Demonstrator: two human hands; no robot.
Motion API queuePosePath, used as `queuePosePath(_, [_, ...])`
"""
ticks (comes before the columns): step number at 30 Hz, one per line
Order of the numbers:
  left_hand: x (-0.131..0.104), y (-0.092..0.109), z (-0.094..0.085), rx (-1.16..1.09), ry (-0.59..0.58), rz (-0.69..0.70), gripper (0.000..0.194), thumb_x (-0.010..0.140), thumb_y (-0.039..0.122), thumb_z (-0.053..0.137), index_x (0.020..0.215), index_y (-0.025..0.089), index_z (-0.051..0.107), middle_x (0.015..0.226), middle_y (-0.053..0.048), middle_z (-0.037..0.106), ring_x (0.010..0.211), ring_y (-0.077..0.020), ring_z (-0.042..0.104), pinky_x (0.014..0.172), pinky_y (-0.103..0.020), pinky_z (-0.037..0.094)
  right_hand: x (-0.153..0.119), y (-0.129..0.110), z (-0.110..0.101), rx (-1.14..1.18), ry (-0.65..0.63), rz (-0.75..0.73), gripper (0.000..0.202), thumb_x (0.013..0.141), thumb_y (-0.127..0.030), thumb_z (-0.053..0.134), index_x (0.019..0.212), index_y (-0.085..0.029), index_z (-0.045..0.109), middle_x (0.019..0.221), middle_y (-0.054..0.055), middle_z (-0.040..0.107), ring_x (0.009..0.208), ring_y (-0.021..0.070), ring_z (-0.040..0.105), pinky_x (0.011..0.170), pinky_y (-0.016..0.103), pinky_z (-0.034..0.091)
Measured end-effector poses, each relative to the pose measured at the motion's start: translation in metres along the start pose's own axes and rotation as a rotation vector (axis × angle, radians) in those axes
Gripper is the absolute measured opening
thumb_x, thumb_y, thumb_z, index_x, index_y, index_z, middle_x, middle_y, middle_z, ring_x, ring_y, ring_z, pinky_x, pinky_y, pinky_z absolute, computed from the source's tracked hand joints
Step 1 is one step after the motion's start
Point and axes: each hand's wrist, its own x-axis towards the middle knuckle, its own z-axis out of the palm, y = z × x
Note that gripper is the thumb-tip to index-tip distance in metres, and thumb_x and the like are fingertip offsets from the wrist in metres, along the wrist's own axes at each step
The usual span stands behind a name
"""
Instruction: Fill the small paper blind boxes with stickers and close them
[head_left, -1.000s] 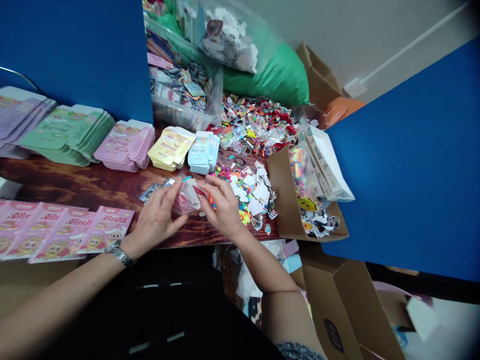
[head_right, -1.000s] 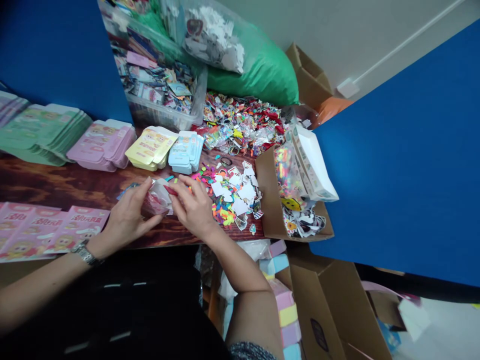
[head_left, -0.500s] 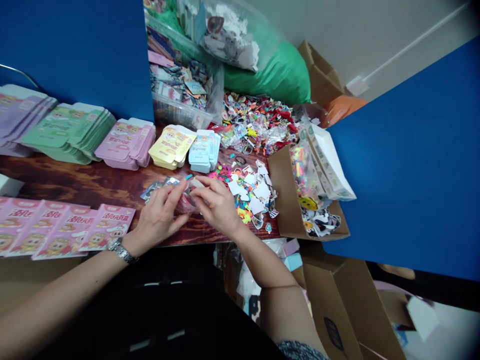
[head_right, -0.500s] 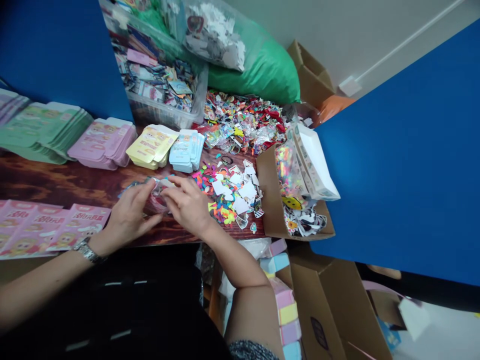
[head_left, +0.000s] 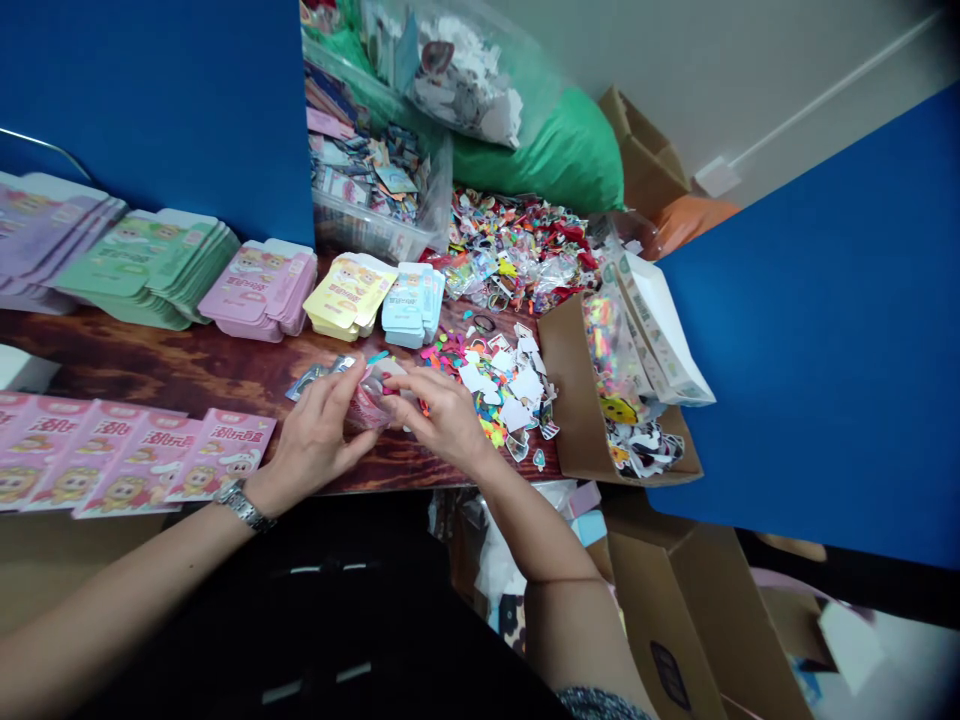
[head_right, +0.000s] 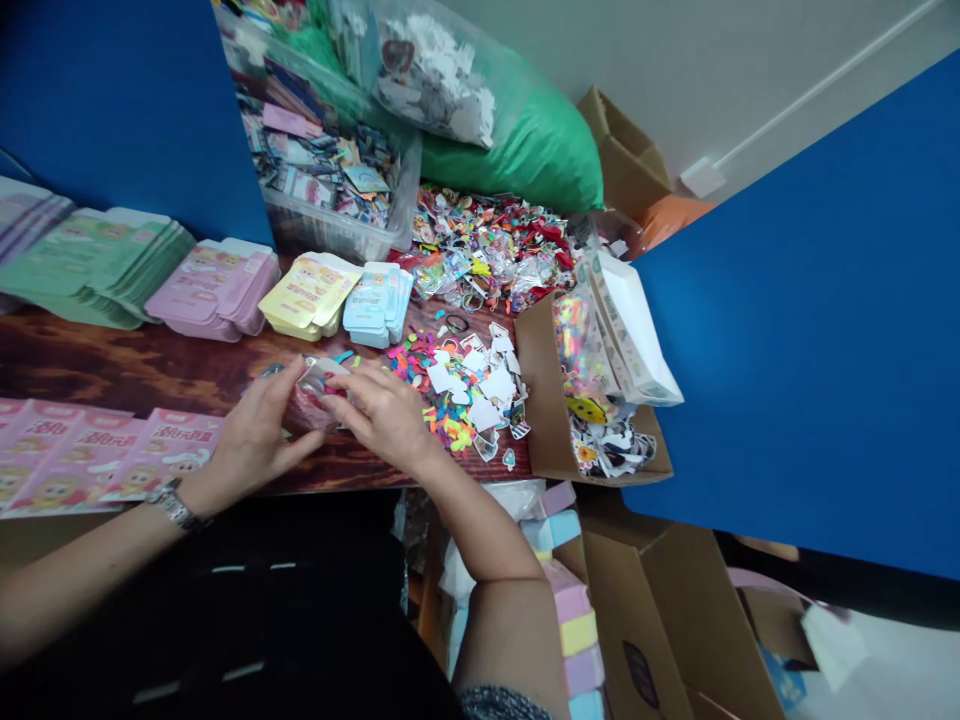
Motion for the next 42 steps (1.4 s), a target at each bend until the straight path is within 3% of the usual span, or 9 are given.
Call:
queuePosePath(7, [-0.001, -0.001, -0.001, 0.023, -0.032, 0.044, 0.093, 0.093, 0.027, 0.065, 0.168, 0.024, 0.011, 0.131, -0.017, 0.059, 0.116, -0.0325, 0.061, 0.099, -0.046, 0.055, 0.006, 0.0, -0.003, -0.011, -0.056, -0.017, 0.025, 0.108, -0.029, 0.05, 0.108, -0.019, 0.073, 0.123, 0.009, 0.073, 0.117, 0.0179, 0.068, 0.105, 0.034, 0.055])
queuePosePath(11, [-0.001, -0.001, -0.002, 0.044, -0.065, 0.054, 0.09, 0.092, 0.027, 0.065, 0.167, 0.025, 0.014, 0.128, -0.017, 0.059, 0.113, -0.034, 0.062, 0.095, -0.048, 0.057, 0.01, -0.005, -0.01, -0.166, -0.096, -0.015, 0.023, 0.106, -0.027, 0.053, 0.108, -0.021, 0.075, 0.129, 0.01, 0.072, 0.115, 0.0217, 0.066, 0.101, 0.038, 0.057])
queuePosePath(15, [0.0, 0.0, 0.0, 0.036, -0.049, 0.056, 0.093, 0.092, 0.027, 0.066, 0.167, 0.026, 0.011, 0.129, -0.017, 0.059, 0.116, -0.034, 0.062, 0.097, -0.049, 0.057, 0.011, -0.007, -0.003, -0.236, -0.084, -0.013, 0.025, 0.106, -0.027, 0.053, 0.111, -0.021, 0.077, 0.132, 0.011, 0.071, 0.116, 0.0229, 0.065, 0.1, 0.038, 0.057])
queuePosePath(21, [-0.002, -0.004, -0.001, -0.027, -0.064, 0.024, 0.092, 0.094, 0.032, 0.067, 0.167, 0.026, 0.011, 0.133, -0.017, 0.058, 0.12, -0.0321, 0.062, 0.1, -0.046, 0.056, 0.008, 0.004, 0.002, -0.042, -0.077, 0.018, 0.018, 0.102, -0.031, 0.063, 0.112, -0.024, 0.077, 0.131, 0.009, 0.07, 0.12, 0.0197, 0.066, 0.107, 0.035, 0.054])
queuePosePath(28, [-0.002, -0.004, 0.001, -0.06, -0.056, 0.051, 0.087, 0.095, 0.031, 0.064, 0.166, 0.027, 0.014, 0.131, -0.017, 0.058, 0.116, -0.0308, 0.062, 0.094, -0.044, 0.057, 0.009, 0.002, 0.003, 0.05, -0.157, -0.01, 0.023, 0.103, -0.02, 0.056, 0.117, -0.022, 0.074, 0.118, 0.008, 0.072, 0.115, 0.0183, 0.068, 0.101, 0.032, 0.057])
queuePosePath(33, [0.002, -0.006, -0.004, -0.118, -0.065, -0.02, 0.078, 0.094, 0.033, 0.067, 0.16, 0.028, 0.026, 0.13, -0.013, 0.06, 0.114, -0.0267, 0.064, 0.094, -0.039, 0.056, 0.001, 0.008, -0.005, 0.142, -0.04, -0.027, 0.031, 0.104, -0.023, 0.056, 0.133, -0.026, 0.067, 0.131, 0.007, 0.071, 0.125, 0.0172, 0.065, 0.108, 0.034, 0.055])
queuePosePath(37, [0.005, -0.008, -0.007, -0.168, -0.024, -0.015, 0.067, 0.092, 0.037, 0.07, 0.15, 0.026, 0.037, 0.125, -0.01, 0.063, 0.109, -0.0238, 0.066, 0.09, -0.035, 0.056, -0.009, 0.013, -0.005, 0.144, 0.006, -0.024, 0.033, 0.106, -0.023, 0.051, 0.136, -0.027, 0.065, 0.125, 0.006, 0.074, 0.117, 0.0167, 0.071, 0.102, 0.034, 0.059])
queuePosePath(42, [0.004, -0.008, -0.006, -0.193, -0.042, 0.038, 0.073, 0.093, 0.032, 0.07, 0.155, 0.026, 0.031, 0.131, -0.011, 0.061, 0.117, -0.0245, 0.065, 0.095, -0.035, 0.056, -0.013, 0.001, 0.008, 0.056, 0.065, 0.033, 0.041, 0.106, -0.025, 0.053, 0.146, -0.025, 0.058, 0.139, 0.007, 0.07, 0.126, 0.0186, 0.068, 0.111, 0.035, 0.058])
